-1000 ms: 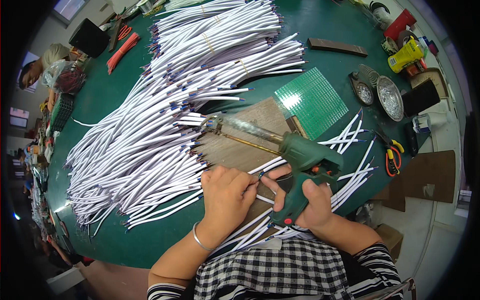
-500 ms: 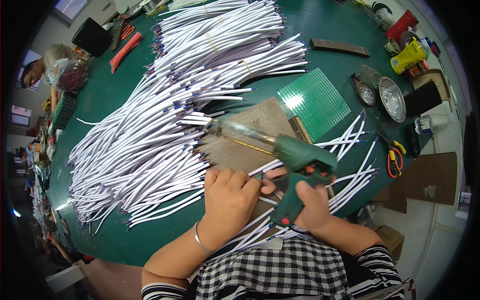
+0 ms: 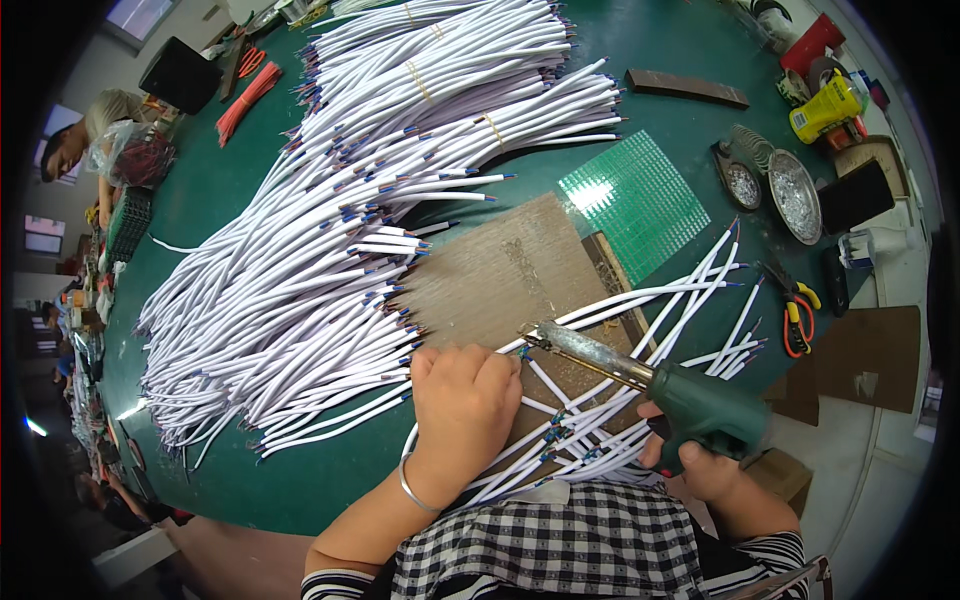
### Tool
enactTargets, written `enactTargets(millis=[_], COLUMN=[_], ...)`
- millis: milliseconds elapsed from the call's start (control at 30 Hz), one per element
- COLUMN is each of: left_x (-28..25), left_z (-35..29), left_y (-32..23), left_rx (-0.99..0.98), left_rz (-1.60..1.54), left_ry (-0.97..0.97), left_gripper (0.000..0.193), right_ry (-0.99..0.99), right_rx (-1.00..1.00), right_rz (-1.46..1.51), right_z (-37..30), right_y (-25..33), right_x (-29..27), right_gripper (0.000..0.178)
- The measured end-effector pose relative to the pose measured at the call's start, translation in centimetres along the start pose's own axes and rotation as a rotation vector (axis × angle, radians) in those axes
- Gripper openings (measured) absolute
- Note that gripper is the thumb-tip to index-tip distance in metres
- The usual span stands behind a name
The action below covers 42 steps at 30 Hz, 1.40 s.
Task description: The person solders individual wire ends to connection points with a soldering gun and hands, gathers the processed wires, lifts the bundle, and repeats the soldering process on more wires.
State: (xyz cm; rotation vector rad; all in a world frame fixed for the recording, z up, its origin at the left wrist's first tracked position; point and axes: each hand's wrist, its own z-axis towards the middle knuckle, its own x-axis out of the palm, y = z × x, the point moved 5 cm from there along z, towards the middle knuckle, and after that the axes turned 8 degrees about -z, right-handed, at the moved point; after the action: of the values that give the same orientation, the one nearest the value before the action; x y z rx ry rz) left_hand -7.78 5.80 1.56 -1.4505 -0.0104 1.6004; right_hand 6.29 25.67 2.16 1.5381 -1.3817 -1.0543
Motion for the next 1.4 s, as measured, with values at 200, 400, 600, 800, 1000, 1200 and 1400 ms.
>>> enactTargets(millis=[200,400,600,800,1000,1200,1400], left_x=[0.2,0.4,0.4,0.2,0.4,0.3,0.3], left_z=[-0.2,-0.2,0.0,0.0,0.0,0.0,0.0], left_y=[-0.1,0.1,0.1,0.2,0.2,0.3,0.3], left_rx=[0.000,0.004,-0.003,-0.006,-0.007,-0.010,-0.013], left_rz=[0.003,0.002,-0.027,-0.041,-0.043,-0.051,-0.050], left_ry=[-0.034,-0.011,-0.018,-0.035,-0.035,-0.035,-0.026], left_gripper=[0.013,0.012,0.012,0.011,0.011,0.011,0.011], right_ry=[-0.097,-0.108,-0.174,-0.084,-0.129,-0.104,-0.107], right_rx=[-0.267,-0.341,-0.554,-0.392,-0.551,-0.487,-0.611], right_rz=[-0.619,-0.733,-0.874,-0.818,-0.898,-1.013,-0.980], right_z=[-0.8,-0.5,0.4,0.0,0.2,0.1,0.5], right_y=[1.1,1.2,2.6,1.0,1.9,2.7,3.3], right_x=[-0.9,-0.5,0.4,0.1,0.5,0.9,0.9], right_gripper=[0.029,0.028,0.016,0.027,0.026,0.025,0.025])
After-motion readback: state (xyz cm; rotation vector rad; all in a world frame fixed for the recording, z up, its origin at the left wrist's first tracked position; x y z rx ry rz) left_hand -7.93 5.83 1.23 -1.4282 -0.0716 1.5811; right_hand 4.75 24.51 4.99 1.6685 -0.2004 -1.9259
